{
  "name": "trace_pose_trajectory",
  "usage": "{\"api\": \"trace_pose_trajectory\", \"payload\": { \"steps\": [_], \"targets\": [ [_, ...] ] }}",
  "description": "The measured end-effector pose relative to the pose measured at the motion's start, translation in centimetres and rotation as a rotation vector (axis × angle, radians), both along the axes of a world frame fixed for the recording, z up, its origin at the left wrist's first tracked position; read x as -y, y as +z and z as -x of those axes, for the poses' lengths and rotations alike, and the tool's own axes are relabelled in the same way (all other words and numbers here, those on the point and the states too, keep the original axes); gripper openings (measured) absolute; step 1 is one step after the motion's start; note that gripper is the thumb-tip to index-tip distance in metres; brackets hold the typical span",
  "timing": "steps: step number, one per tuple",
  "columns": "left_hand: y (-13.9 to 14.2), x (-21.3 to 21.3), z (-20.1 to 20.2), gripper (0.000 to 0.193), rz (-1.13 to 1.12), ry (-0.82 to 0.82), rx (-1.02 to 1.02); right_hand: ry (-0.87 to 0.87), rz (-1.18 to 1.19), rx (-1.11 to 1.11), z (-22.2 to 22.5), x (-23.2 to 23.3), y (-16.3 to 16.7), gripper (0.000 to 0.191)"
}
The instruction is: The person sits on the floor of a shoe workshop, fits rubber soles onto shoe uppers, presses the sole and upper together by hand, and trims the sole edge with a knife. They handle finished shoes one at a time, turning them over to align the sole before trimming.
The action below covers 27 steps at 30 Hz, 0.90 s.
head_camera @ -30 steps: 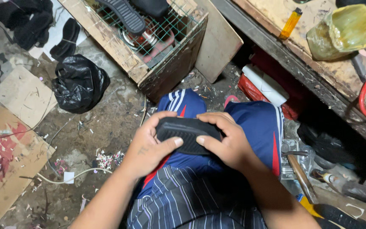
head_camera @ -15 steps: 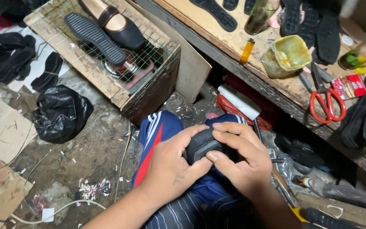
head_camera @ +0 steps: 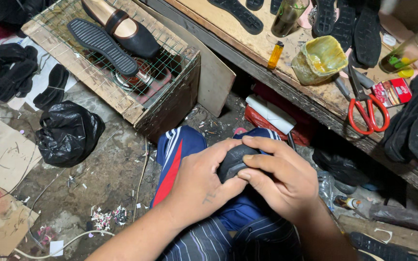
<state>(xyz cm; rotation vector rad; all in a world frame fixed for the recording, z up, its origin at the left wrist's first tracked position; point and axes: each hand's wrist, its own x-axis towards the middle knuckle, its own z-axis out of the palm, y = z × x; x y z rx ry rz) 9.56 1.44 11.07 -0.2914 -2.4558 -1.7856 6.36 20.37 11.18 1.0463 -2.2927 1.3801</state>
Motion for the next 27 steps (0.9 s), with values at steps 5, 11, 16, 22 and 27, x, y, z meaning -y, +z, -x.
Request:
{"api": "trace_pose_trajectory", "payload": {
  "steps": [5, 11, 16, 22, 27],
  "targets": [
    [0.2, -0.3, -0.3, 0.045, 0.002, 0.009, -0.03, -0.058, 0.034, 0.008, -0.6, -0.3, -0.9, 0.025],
    [-0.2, -0.6, -0.8, 0.045, 0.018, 0.009, -0.115, 0.02, 0.271, 0.303, -1.7, -0.9, -2.6, 0.042],
    [-0.5, -0.4, -1.2, 0.049, -0.02, 0.023, -0.21, 0.128, 0.481, 0.411, -1.8, -0.5, -2.8, 0.053],
    [-1.2, -0.4, -1.1, 0.05, -0.136, 0.107, -0.141, -0.081, 0.078, 0.182, -0.4, 0.6, -1.2, 0.038],
    [-1.8, 0.2, -1.2, 0.057, -0.086, 0.122, -0.205, -0.07, 0.1, 0.161, -0.2, 2.0, -1.0, 0.029]
  ]
}}
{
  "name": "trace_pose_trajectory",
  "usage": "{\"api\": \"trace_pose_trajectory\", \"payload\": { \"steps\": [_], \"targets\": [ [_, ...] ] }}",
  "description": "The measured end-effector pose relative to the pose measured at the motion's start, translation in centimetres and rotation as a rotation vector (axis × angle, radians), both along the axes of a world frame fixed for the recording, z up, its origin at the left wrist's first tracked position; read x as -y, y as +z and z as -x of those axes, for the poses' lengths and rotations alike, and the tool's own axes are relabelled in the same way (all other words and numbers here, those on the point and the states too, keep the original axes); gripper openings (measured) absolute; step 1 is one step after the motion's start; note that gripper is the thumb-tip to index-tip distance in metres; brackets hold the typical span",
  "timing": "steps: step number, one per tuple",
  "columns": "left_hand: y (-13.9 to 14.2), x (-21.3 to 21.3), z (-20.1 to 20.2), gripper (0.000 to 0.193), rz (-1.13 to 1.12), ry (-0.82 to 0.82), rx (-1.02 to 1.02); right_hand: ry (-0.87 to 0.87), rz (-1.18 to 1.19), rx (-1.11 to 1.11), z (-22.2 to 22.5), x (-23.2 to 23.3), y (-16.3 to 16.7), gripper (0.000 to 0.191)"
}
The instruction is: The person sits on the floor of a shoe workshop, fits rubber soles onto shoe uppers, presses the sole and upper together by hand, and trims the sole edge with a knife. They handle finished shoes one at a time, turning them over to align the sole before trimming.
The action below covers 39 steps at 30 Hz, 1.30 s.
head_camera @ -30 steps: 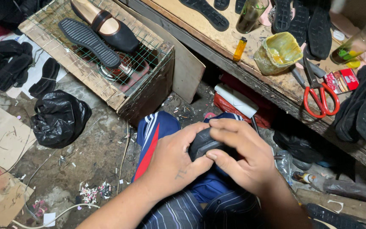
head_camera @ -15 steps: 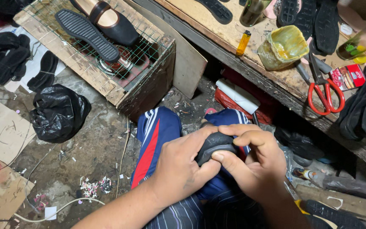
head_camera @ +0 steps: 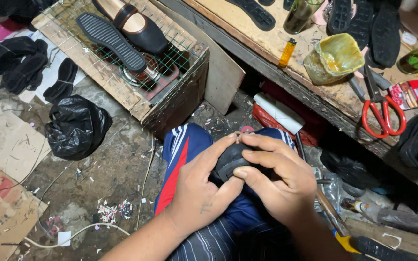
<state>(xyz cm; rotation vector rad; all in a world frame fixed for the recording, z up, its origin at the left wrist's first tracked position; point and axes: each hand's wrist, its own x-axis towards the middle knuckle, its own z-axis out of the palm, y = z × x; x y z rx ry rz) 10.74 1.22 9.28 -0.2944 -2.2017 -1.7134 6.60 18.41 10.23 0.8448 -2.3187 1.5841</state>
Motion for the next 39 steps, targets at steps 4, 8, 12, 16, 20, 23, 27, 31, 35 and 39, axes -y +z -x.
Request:
{"api": "trace_pose_trajectory", "payload": {
  "steps": [4, 8, 12, 16, 20, 23, 27, 31, 35, 39],
  "targets": [
    [0.1, 0.5, -0.4, 0.054, -0.023, -0.037, 0.047, 0.057, 0.088, 0.043, -0.1, 0.1, -0.7, 0.026],
    [0.4, 0.8, -0.6, 0.052, 0.04, -0.045, -0.048, 0.055, 0.142, 0.093, -0.7, -0.1, -1.3, 0.027],
    [0.3, 1.7, -1.1, 0.049, 0.126, -0.062, -0.088, 0.08, 0.299, 0.298, -1.6, 0.1, -1.7, 0.032],
    [-0.5, 3.2, -1.1, 0.046, 0.093, -0.086, 0.0, 0.144, 0.317, 0.489, -1.4, 0.2, -2.0, 0.041],
    [-2.0, 4.3, -1.6, 0.044, -0.038, -0.038, 0.137, 0.116, -0.025, 0.144, -0.1, 0.6, -2.9, 0.047],
    [-3.2, 4.9, -1.6, 0.046, -0.147, -0.023, 0.25, 0.109, -0.038, 0.101, 0.3, 1.5, -4.4, 0.044],
    [-4.2, 5.5, -1.7, 0.05, -0.134, -0.022, 0.256, 0.096, 0.028, -0.026, 0.2, 3.1, -6.4, 0.034],
    [-4.2, 5.6, -1.7, 0.055, -0.064, -0.009, 0.222, 0.073, 0.035, -0.04, 0.1, 3.8, -7.1, 0.027],
    [-4.0, 5.1, -1.5, 0.04, -0.073, 0.079, 0.294, 0.077, 0.055, -0.041, 0.2, 4.0, -6.7, 0.024],
    [-4.1, 5.0, -1.6, 0.033, -0.023, 0.104, 0.212, 0.078, 0.077, -0.038, 0.0, 4.4, -6.3, 0.023]
  ]
}}
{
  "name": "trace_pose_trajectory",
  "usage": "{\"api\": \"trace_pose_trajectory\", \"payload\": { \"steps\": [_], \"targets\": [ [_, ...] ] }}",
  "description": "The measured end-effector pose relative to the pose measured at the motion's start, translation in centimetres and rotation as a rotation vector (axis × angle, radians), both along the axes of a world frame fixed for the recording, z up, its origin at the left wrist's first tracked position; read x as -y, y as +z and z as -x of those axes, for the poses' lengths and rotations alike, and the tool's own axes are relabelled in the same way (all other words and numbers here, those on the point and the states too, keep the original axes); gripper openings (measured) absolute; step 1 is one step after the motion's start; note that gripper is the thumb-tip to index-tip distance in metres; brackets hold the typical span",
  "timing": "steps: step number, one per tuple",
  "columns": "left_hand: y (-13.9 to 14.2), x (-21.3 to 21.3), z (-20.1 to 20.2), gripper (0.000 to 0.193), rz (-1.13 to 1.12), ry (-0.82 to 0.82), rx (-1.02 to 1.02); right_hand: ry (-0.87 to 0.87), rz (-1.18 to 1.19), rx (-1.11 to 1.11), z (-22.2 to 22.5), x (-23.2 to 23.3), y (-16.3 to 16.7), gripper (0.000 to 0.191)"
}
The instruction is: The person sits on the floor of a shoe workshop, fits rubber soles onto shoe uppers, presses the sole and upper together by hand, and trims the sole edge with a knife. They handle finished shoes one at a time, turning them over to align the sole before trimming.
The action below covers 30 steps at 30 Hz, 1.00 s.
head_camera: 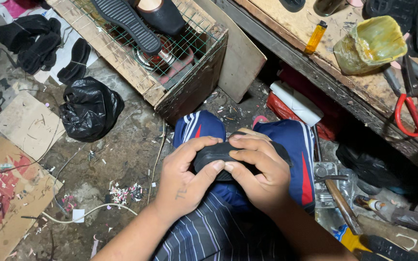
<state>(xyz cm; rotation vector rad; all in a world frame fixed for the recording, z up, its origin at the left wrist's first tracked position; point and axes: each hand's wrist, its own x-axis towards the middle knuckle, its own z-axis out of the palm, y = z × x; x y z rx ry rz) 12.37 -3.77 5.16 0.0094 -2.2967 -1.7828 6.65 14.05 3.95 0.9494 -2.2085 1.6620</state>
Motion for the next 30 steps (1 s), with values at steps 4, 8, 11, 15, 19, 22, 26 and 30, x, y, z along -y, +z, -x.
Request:
{"api": "trace_pose_trajectory", "payload": {
  "steps": [4, 8, 11, 15, 19, 22, 26, 30],
  "targets": [
    [-0.7, -0.2, -0.2, 0.031, -0.029, 0.043, -0.007, 0.003, -0.014, 0.011, -0.3, 0.0, -0.3, 0.025],
    [-1.8, 0.1, -0.2, 0.03, -0.194, 0.012, 0.028, 0.008, 0.015, 0.177, -0.2, -0.4, -1.1, 0.041],
    [-2.6, 0.4, -0.3, 0.031, -0.332, -0.016, 0.089, 0.012, -0.037, 0.144, -0.1, -0.7, -1.8, 0.042],
    [-3.0, 0.9, -0.3, 0.034, -0.382, -0.044, 0.131, 0.028, -0.044, 0.088, -0.1, -0.9, -2.4, 0.036],
    [-2.6, 1.7, -0.4, 0.036, -0.351, -0.141, 0.132, 0.079, -0.041, 0.228, 0.0, -1.3, -2.0, 0.044],
    [-1.9, 2.8, -0.2, 0.035, -0.191, -0.245, 0.097, 0.135, -0.187, 0.228, 0.5, -1.7, -1.2, 0.055],
    [-1.2, 3.4, 0.1, 0.036, -0.099, -0.285, 0.083, 0.198, -0.245, 0.264, 1.4, -2.0, -0.1, 0.058],
    [-0.6, 3.1, 0.2, 0.035, -0.091, -0.296, 0.032, 0.185, -0.249, 0.238, 1.3, -1.9, 0.4, 0.052]
  ]
}}
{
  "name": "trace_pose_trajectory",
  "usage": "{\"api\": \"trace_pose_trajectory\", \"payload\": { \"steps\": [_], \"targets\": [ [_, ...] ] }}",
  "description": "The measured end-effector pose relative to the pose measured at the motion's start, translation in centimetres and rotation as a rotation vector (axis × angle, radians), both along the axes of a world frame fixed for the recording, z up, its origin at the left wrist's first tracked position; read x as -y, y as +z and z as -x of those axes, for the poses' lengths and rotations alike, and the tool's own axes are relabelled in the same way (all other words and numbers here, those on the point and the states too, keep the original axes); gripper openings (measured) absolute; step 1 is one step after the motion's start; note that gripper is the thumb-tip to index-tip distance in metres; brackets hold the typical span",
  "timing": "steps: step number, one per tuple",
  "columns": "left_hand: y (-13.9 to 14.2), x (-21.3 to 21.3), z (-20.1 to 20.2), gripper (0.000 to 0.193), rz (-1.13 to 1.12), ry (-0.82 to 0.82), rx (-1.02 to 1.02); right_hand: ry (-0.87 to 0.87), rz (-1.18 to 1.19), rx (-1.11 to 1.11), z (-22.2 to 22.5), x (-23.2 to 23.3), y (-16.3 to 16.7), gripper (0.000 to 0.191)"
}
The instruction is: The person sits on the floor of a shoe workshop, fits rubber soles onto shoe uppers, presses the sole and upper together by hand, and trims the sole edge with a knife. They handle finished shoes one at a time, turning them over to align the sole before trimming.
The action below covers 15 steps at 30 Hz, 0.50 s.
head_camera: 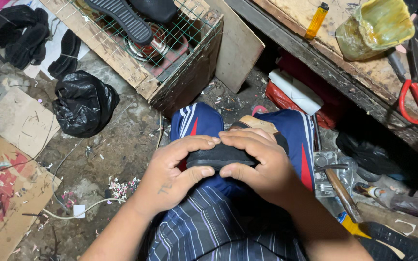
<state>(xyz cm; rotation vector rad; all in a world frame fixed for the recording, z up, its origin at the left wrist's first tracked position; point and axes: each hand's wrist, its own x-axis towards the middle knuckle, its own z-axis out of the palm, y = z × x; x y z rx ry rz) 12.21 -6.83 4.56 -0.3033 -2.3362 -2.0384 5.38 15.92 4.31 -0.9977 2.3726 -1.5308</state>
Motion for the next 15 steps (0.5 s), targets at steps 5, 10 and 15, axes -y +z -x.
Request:
{"api": "trace_pose_trajectory", "payload": {
  "steps": [5, 10, 15],
  "targets": [
    [0.47, -0.95, -0.23, 0.034, 0.008, 0.036, -0.028, -0.067, 0.016, -0.047, -0.61, 0.03, 0.15, 0.043],
    [0.83, -0.85, 0.18, 0.033, -0.008, 0.043, 0.006, -0.013, 0.012, -0.111, -0.19, 0.01, 0.71, 0.046],
    [1.07, -0.53, 0.11, 0.037, 0.042, 0.039, -0.02, -0.019, 0.018, -0.168, -0.43, 0.38, 0.76, 0.055]
  ]
}}
